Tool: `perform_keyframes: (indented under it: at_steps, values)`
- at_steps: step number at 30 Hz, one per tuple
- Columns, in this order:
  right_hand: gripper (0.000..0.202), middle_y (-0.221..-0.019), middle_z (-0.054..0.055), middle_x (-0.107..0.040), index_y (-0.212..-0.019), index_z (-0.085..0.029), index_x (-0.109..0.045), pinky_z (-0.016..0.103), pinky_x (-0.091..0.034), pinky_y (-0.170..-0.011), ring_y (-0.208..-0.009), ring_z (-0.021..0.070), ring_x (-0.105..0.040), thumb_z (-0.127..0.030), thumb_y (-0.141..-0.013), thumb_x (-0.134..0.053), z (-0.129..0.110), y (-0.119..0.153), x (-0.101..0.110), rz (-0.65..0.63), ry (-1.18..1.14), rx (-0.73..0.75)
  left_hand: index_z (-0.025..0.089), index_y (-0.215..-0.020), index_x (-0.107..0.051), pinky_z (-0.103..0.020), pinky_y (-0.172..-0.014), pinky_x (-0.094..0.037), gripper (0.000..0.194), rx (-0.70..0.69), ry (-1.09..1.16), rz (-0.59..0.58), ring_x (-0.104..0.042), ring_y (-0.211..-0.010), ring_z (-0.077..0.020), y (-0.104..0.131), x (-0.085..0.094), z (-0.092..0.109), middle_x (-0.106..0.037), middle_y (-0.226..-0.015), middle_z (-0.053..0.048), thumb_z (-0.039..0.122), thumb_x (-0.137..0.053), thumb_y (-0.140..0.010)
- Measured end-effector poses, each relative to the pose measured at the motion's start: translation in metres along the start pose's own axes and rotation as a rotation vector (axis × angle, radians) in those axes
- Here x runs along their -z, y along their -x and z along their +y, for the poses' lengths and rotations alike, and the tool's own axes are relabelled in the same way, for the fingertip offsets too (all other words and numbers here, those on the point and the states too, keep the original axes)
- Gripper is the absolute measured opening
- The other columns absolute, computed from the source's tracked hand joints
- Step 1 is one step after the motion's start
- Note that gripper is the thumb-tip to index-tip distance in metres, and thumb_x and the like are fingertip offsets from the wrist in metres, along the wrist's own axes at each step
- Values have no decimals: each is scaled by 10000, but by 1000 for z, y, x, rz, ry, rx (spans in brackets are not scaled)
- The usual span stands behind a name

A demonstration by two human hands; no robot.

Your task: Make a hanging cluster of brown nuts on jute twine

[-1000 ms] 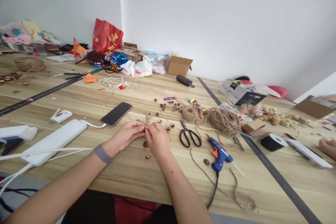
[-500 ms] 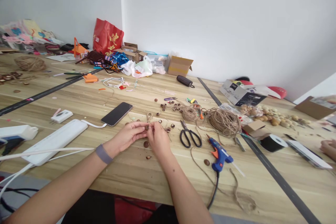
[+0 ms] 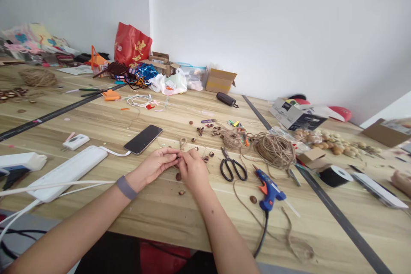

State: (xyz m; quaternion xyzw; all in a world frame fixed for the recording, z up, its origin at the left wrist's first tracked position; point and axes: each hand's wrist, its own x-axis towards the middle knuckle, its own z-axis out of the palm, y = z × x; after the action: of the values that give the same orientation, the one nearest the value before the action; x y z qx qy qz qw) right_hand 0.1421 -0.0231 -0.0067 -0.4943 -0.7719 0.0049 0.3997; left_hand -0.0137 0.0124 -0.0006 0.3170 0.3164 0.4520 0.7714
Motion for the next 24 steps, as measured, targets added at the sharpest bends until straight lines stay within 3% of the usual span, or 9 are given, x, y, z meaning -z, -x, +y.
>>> perform_keyframes:
  at_steps: [7, 11, 15, 20, 24]
  values:
    - [258, -805, 56, -596, -968, -205, -717, 274, -455, -643, -710, 182, -584, -176, -905, -469, -7, 2, 1, -96, 74, -35, 119, -770, -727, -278, -840, -540, 186, -32, -58, -1, -682, -700, -125, -1, 2, -1, -734, -747, -29, 30, -826, -639]
    - [262, -761, 39, -646, -975, -202, -728, 265, -461, -638, -676, 164, -588, -195, -870, -488, -8, -2, 1, -107, -179, -140, 125, -796, -726, -301, -897, -533, 142, -27, -60, 17, -690, -742, -135, -1, 2, 0, -740, -777, -35, 35, -782, -702]
    - [216, -766, 37, -710, -853, -195, -717, 261, -474, -595, -641, 157, -601, -307, -844, -534, -3, -9, 7, -52, -484, -329, 127, -820, -715, -279, -924, -534, 121, -29, -10, 47, -703, -784, -129, 0, 0, 2, -743, -811, -42, 19, -718, -766]
    - [305, -639, 16, -655, -876, -180, -691, 267, -416, -496, -492, 148, -522, -406, -808, -499, 10, -17, 41, 71, -472, -502, 126, -893, -702, -248, -854, -566, 138, 10, 10, 44, -717, -773, -128, 0, 2, 4, -756, -889, -73, 38, -713, -787]
    - [301, -824, 76, -725, -858, -198, -697, 316, -473, -624, -676, 206, -632, -360, -761, -462, 14, -3, 90, 126, -92, -498, 136, -894, -696, -218, -800, -577, 128, 14, 9, 58, -717, -746, -117, 0, 2, 5, -759, -888, -68, 43, -696, -805]
